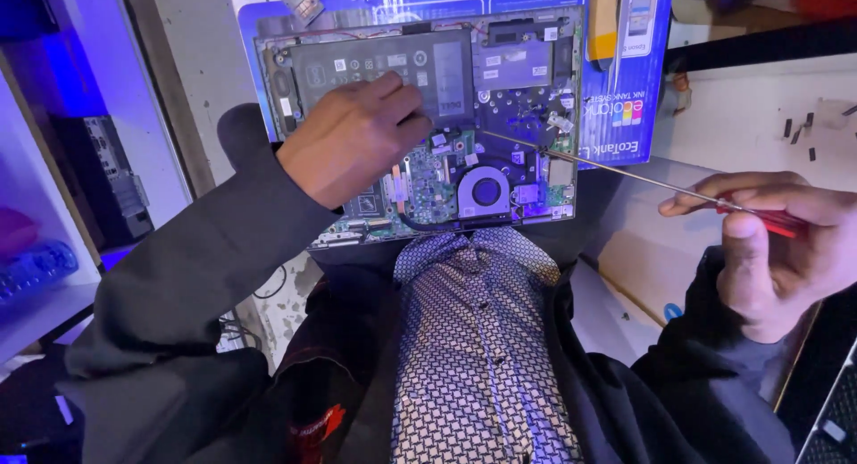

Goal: The person places a laptop battery into the chassis and secures it with a screwdriver. They then proceed to tighten multiple screws around the motherboard and cooling fan area to reassemble the device.

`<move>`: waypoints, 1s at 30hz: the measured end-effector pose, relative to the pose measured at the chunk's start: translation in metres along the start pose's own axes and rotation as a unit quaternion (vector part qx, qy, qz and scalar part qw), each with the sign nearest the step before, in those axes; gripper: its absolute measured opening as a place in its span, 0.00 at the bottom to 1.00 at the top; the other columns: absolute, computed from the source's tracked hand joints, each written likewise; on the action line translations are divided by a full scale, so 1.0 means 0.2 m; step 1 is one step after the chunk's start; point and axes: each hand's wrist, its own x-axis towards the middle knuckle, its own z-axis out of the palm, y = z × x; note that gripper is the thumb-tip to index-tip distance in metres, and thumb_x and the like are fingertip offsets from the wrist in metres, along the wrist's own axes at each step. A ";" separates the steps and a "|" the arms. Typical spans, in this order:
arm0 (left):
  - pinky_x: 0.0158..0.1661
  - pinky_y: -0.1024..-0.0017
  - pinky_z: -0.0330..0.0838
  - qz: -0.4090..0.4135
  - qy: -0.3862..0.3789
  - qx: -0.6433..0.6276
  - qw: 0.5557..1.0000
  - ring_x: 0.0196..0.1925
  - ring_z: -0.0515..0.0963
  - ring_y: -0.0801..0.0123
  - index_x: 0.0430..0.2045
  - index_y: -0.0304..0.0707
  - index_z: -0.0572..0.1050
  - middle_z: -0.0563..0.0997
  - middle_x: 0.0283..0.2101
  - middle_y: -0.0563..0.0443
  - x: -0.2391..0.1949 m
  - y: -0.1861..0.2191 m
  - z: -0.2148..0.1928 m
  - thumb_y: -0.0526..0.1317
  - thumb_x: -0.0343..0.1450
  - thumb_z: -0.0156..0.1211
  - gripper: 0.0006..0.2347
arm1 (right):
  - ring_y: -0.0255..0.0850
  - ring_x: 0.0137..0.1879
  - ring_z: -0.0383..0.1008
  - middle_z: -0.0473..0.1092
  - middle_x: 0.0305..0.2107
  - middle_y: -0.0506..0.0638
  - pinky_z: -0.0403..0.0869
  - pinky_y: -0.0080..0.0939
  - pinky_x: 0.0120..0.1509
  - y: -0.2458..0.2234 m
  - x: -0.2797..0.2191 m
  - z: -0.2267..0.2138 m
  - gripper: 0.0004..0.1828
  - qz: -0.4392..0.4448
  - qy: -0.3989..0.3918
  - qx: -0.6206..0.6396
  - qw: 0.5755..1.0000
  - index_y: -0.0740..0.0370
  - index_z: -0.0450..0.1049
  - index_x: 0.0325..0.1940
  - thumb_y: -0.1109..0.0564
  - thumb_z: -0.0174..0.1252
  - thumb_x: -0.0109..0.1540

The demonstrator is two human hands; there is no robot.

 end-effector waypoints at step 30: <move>0.38 0.76 0.79 -0.312 0.066 -0.576 0.753 0.35 0.83 0.70 0.37 0.34 0.81 0.85 0.38 0.48 -0.11 0.17 -0.10 0.26 0.67 0.66 0.08 | 0.47 0.40 0.87 0.75 0.42 0.62 0.94 0.40 0.43 0.23 0.14 0.04 0.09 0.020 -0.045 0.205 0.978 0.53 0.60 0.51 0.53 0.50 0.70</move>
